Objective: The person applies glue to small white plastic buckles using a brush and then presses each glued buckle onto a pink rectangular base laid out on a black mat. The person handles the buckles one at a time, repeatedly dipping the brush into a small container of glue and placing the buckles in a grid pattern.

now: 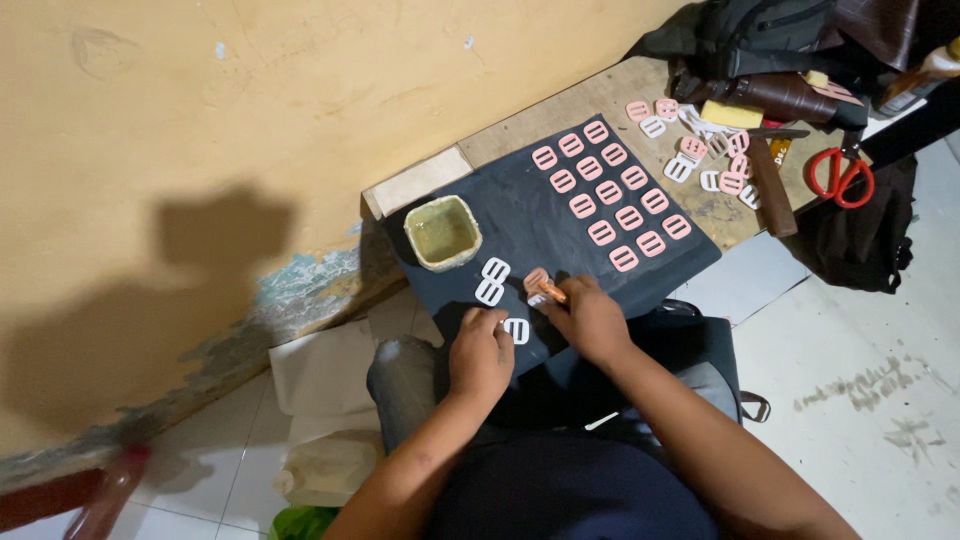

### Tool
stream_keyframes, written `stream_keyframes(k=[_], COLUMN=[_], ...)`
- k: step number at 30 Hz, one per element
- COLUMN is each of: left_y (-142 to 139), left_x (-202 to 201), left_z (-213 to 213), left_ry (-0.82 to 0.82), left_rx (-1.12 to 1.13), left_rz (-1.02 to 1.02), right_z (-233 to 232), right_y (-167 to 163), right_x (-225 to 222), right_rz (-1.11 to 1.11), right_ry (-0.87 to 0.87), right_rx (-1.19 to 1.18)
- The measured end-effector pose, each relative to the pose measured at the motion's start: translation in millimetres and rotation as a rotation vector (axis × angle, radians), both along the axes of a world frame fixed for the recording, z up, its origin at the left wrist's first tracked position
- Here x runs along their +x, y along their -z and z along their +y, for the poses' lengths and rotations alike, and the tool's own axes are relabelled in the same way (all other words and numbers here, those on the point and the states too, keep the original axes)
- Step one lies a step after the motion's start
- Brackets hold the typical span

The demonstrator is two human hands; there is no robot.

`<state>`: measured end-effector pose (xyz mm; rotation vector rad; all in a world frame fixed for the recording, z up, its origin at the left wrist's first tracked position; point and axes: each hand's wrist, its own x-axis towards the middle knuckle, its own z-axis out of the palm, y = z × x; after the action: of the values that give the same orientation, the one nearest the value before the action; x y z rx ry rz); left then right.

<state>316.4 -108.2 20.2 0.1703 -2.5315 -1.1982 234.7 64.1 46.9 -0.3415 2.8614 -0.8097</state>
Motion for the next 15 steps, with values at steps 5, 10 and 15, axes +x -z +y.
stream_keyframes(k=[5,10,15], left_y=[-9.1,-8.2,-3.9], left_x=[-3.8,-15.6,-17.4], left_z=[2.7,10.8,13.5], left_ry=[-0.016,-0.003,0.033], left_rx=[0.179,0.840,1.095], left_rz=[-0.119,-0.537,-0.413], right_z=[10.1,15.9,15.2], right_y=[6.5,5.2,-8.5], right_x=[-3.9,3.4,15.3], right_rz=[-0.073,-0.139,-0.119], right_ry=[0.051,0.032,-0.122], right_rx=[-0.083,-0.090,-0.462])
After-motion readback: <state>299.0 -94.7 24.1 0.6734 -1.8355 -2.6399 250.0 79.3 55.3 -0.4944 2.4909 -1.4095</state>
